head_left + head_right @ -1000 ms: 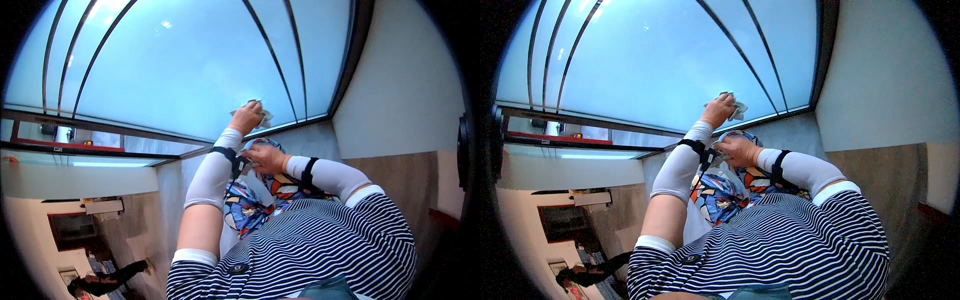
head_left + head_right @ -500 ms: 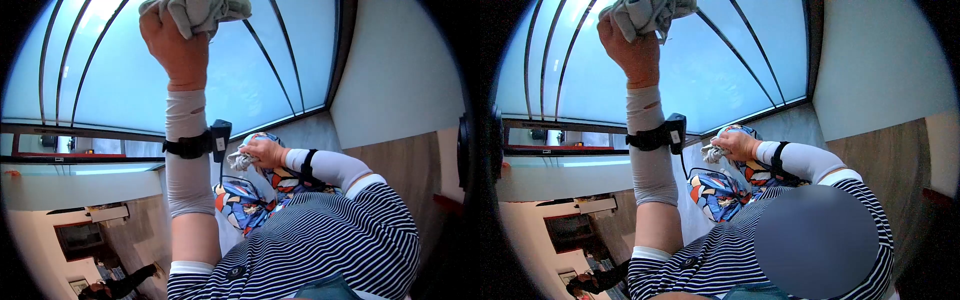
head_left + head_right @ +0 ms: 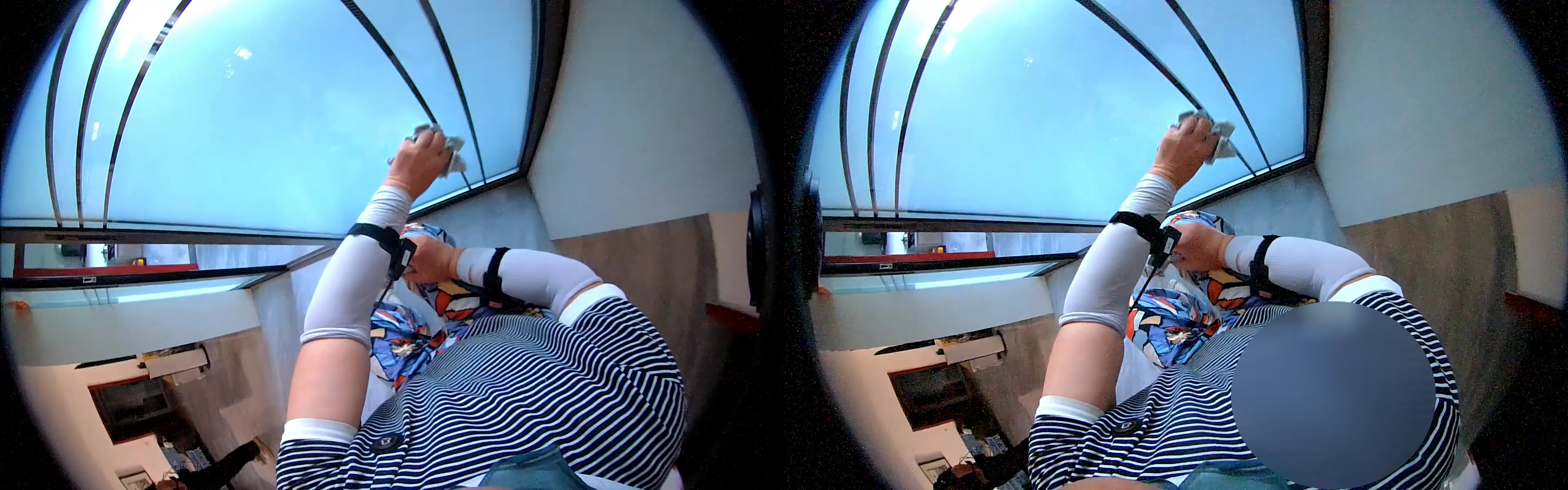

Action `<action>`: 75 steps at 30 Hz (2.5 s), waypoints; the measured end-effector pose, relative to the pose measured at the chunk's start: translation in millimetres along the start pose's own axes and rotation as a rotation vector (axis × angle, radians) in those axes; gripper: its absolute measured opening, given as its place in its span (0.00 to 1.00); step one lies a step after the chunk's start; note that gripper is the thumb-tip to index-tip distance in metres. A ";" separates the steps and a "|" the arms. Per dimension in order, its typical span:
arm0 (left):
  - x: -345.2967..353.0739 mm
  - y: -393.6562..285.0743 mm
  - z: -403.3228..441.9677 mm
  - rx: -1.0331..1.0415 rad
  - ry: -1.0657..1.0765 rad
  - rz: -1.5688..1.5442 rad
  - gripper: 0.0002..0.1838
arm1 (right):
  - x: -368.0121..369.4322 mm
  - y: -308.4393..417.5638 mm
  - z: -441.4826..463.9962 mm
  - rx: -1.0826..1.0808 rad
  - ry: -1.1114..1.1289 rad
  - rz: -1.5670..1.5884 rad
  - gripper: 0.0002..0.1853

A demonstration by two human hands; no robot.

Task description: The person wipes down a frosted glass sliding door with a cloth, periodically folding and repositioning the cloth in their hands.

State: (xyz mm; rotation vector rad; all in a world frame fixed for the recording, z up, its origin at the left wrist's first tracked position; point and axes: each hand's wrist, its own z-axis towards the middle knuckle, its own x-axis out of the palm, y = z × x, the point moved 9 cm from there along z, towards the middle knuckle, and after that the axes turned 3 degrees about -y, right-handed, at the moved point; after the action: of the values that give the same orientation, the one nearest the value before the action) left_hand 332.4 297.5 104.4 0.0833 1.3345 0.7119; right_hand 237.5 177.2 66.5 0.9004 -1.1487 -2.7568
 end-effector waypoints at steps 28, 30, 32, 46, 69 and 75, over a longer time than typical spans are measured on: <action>-153.4 45.0 100.1 -0.126 -0.539 0.162 0.14 | -7.3 -8.1 -5.2 0.100 0.026 0.031 0.21; -112.3 19.3 97.8 -0.076 -0.355 0.084 0.16 | 6.2 -14.8 -10.6 0.069 0.032 -0.058 0.19; -71.4 -3.8 85.8 -0.022 -0.283 0.021 0.15 | 14.7 -22.0 -14.7 0.015 -0.022 -0.175 0.16; -280.2 126.5 104.9 -0.186 -0.583 0.256 0.22 | -0.7 -4.4 -1.0 0.062 -0.028 0.048 0.26; -37.2 -31.4 92.6 0.048 0.026 -0.014 0.16 | 26.8 -33.5 -24.7 0.009 -0.087 -0.179 0.10; -182.8 50.2 130.6 0.119 -0.465 0.137 0.19 | -16.8 -7.1 -12.5 0.014 -0.151 0.086 0.26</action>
State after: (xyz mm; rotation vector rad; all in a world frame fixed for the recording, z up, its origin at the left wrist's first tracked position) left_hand 418.5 286.8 317.6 0.4153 0.9280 0.6767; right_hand 259.4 178.2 63.2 0.6371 -1.1982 -2.7900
